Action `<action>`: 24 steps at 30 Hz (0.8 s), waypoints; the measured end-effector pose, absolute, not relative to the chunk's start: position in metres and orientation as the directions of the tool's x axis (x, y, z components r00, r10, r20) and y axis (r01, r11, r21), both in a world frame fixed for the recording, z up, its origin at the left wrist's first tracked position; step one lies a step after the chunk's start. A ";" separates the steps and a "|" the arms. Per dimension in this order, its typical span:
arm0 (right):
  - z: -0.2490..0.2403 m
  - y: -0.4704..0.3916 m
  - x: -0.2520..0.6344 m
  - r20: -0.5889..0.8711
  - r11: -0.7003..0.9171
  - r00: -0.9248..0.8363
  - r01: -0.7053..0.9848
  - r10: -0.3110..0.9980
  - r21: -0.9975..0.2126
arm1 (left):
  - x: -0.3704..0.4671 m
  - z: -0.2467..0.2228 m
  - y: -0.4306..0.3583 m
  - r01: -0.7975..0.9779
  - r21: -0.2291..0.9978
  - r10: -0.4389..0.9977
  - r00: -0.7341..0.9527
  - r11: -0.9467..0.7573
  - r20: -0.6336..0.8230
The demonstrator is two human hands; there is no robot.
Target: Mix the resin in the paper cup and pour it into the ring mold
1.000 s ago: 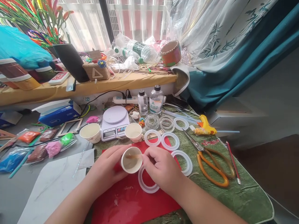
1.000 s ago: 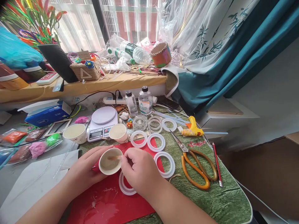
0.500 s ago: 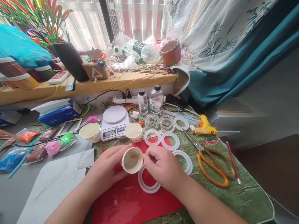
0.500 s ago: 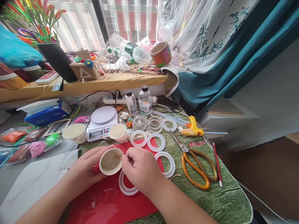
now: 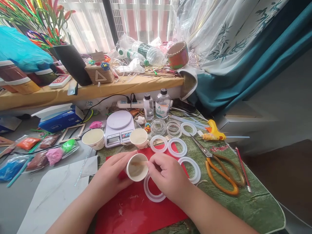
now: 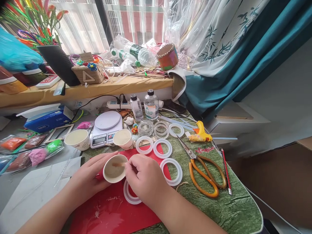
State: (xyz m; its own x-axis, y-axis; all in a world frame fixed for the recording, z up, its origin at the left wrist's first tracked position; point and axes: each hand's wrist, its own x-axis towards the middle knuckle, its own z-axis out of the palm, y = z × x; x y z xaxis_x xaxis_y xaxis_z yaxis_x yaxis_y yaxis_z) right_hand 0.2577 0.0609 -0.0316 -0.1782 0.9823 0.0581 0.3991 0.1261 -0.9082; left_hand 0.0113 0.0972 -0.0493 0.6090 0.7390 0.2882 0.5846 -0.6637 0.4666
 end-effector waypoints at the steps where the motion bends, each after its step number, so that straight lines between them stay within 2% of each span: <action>1: -0.032 0.061 0.258 0.060 0.126 -0.166 0.420 0.984 -0.899 | 0.011 -0.049 0.097 0.584 0.465 0.737 0.610 -0.666 0.291; 4: -0.034 0.062 0.258 -0.075 0.004 -0.194 0.376 0.978 -0.927 | 0.011 -0.049 0.097 0.590 0.456 0.739 0.605 -0.667 0.298; 7: -0.038 0.064 0.259 -0.207 -0.176 -0.216 0.153 0.954 -0.972 | 0.011 -0.049 0.098 0.592 0.446 0.736 0.607 -0.671 0.301; 10: -0.040 0.066 0.258 -0.218 -0.221 -0.150 -0.003 0.964 -0.975 | 0.011 -0.049 0.098 0.599 0.435 0.735 0.607 -0.672 0.300; 14: -0.036 0.065 0.258 -0.179 -0.185 -0.103 -0.056 0.979 -0.981 | 0.010 -0.050 0.099 0.622 0.426 0.750 0.596 -0.657 0.287; 20: -0.033 0.062 0.260 -0.050 -0.050 -0.039 -0.007 0.998 -0.999 | 0.008 -0.052 0.099 0.634 0.443 0.768 0.585 -0.633 0.260; 24: -0.035 0.062 0.260 0.170 0.176 -0.044 0.266 0.984 -0.948 | 0.009 -0.053 0.099 0.632 0.450 0.770 0.583 -0.631 0.259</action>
